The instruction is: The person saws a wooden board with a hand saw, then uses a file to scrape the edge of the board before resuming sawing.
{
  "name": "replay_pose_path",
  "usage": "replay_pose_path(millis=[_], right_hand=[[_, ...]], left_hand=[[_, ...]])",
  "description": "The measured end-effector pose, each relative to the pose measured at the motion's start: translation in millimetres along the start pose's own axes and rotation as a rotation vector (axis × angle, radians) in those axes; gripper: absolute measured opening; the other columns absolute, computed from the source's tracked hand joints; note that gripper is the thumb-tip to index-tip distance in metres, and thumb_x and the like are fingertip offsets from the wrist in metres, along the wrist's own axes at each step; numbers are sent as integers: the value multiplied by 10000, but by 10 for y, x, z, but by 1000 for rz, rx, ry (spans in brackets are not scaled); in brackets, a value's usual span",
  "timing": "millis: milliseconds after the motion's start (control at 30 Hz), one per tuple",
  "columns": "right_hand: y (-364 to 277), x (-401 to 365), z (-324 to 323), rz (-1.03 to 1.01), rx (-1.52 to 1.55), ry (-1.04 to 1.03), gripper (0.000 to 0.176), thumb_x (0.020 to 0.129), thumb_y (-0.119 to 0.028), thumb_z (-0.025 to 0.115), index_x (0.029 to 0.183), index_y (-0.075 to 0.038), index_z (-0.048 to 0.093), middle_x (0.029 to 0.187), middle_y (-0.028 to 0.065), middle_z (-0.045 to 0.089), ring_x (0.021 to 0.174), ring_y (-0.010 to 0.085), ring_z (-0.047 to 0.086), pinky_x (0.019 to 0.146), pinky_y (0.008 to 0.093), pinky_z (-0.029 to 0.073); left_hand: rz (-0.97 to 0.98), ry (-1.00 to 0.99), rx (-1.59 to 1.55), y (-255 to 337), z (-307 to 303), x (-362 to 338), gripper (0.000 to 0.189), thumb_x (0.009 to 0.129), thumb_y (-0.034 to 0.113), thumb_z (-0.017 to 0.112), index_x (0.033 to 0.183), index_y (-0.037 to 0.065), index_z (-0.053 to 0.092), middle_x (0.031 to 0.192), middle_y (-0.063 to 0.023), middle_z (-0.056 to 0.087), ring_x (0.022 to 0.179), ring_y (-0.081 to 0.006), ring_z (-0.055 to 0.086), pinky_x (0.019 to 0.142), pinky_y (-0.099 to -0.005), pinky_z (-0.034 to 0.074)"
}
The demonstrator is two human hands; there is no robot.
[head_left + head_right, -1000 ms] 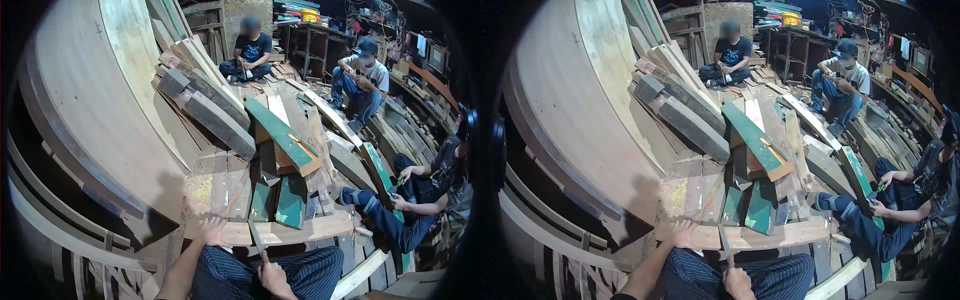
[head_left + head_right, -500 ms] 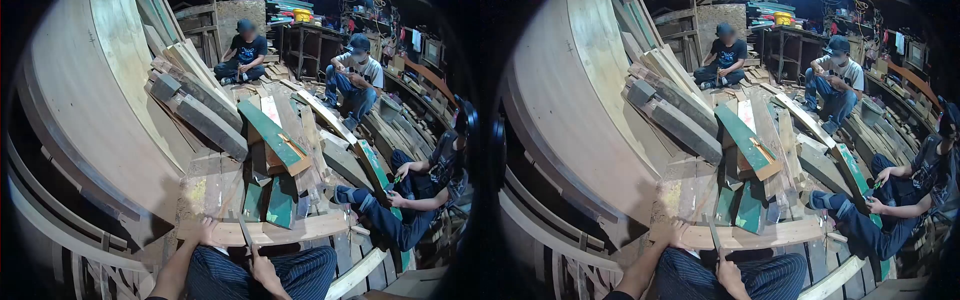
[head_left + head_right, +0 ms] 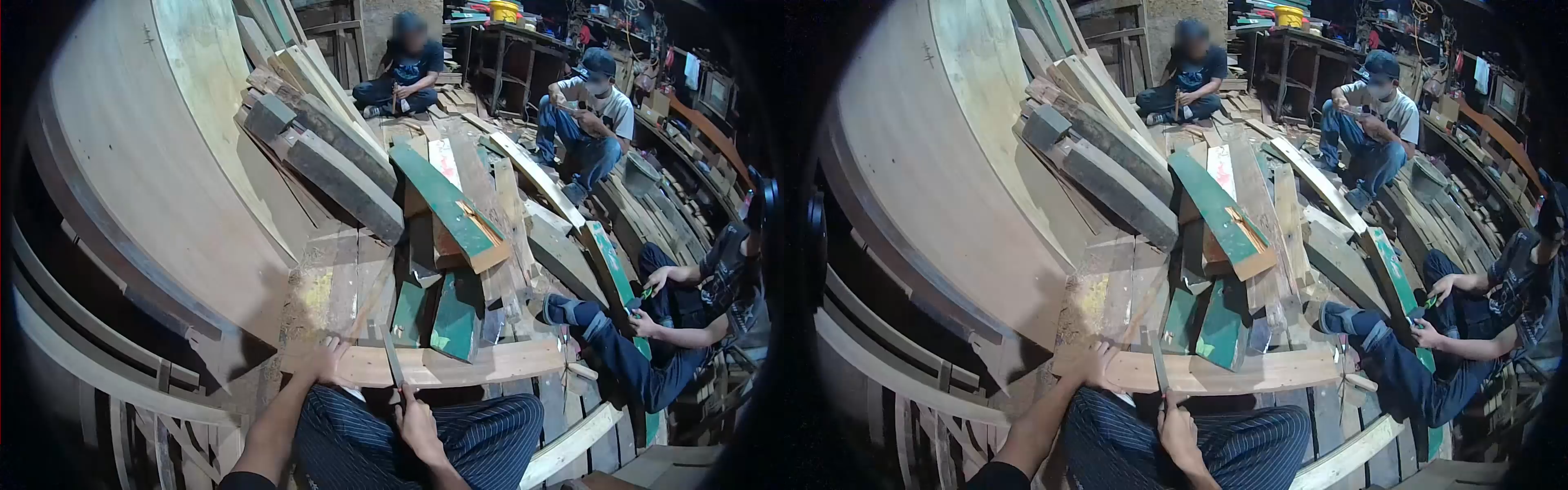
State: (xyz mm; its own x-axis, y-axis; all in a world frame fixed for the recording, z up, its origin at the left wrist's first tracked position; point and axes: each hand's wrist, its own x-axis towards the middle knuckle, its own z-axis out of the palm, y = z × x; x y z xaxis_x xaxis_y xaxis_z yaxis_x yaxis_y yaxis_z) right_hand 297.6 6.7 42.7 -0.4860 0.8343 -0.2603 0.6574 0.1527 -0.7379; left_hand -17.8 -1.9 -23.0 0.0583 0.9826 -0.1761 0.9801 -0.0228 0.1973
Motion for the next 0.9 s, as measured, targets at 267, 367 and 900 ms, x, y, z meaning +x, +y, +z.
replay_pose_path(millis=[267, 367, 900], right_hand=[[-190, -422, -891, 38, -94, -150, 525, 956, -244, 640, 1457, -126, 538, 944, 318, 690, 966, 485, 672, 857, 544, 540], [-223, -384, -787, 17, -138, -120, 568, 952, -246, 619, 1488, -112, 487, 911, 281, 717, 898, 485, 692, 812, 573, 550], [-244, -324, -565, -3, -252, -143, 613, 962, -271, 623, 1527, -137, 428, 910, 312, 701, 903, 509, 679, 814, 579, 550]], left_hand=[[23, 84, 10, -132, 231, -8, 1258, 533, 832, 791, 1419, -6, 485, 1291, -282, 525, 1230, -443, 508, 1083, -565, 381], [8, 29, 39, 18, -7, -11, 1245, 533, 831, 792, 1410, -1, 493, 1311, -272, 516, 1245, -432, 503, 1099, -578, 357], [-28, 30, 34, 28, 4, -51, 1302, 527, 870, 744, 1473, 29, 440, 1335, -268, 516, 1297, -431, 464, 1083, -640, 320]])
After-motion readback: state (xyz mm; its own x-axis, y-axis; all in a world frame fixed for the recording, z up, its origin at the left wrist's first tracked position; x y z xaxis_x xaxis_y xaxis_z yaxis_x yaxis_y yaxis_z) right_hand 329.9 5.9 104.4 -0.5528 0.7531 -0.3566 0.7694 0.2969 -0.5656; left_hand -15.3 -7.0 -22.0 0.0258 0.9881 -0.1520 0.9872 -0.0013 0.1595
